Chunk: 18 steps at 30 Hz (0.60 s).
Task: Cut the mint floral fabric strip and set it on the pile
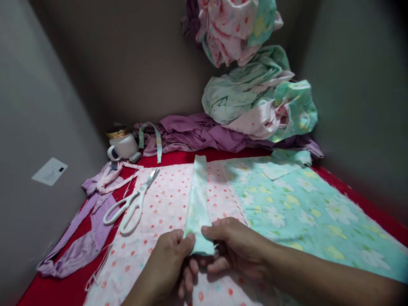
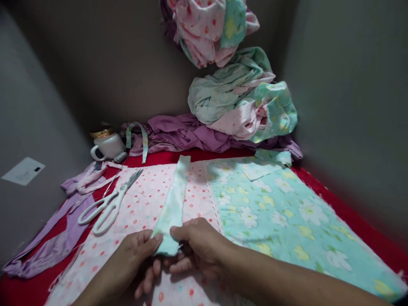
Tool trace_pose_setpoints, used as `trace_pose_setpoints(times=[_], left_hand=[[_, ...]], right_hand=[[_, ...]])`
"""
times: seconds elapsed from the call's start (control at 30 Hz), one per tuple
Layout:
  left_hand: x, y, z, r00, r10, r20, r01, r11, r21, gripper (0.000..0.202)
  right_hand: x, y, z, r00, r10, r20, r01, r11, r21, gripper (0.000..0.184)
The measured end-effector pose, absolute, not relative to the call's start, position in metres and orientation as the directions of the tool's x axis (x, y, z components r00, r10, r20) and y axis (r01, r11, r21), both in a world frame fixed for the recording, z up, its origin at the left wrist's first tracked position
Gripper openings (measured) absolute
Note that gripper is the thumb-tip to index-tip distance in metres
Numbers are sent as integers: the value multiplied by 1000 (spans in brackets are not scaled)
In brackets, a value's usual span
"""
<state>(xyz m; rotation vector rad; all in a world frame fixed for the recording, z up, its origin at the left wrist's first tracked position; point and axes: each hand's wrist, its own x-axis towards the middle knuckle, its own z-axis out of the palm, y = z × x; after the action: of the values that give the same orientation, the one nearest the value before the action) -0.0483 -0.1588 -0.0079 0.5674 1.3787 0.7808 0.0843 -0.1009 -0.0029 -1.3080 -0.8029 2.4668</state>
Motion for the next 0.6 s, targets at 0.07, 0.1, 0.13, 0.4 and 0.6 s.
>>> trace_pose_setpoints(times=[0.07,0.1,0.13,0.4,0.6], left_hand=[[-49,-159,-9,25,772,-635,-135,632,763,45],[-49,-159,-10,35,774,-633,-126,631,765,44],[-49,-159,-11,39,776,-630,-121,629,768,43],[-47,-160,-7,60,769,-636,-103,639,762,40],[-56,-165,-11,116,766,-632,-169,642,748,36]], right_hand=[[85,-100,-5,-569,438,-697,52,-826,-561,19],[85,-100,-6,-572,433,-697,53,-829,-557,19],[85,-99,-7,-576,427,-697,55,-831,-554,19],[89,-102,-5,-617,439,-653,52,-805,-591,7],[87,-106,-2,-610,481,-630,16,-787,-616,6]])
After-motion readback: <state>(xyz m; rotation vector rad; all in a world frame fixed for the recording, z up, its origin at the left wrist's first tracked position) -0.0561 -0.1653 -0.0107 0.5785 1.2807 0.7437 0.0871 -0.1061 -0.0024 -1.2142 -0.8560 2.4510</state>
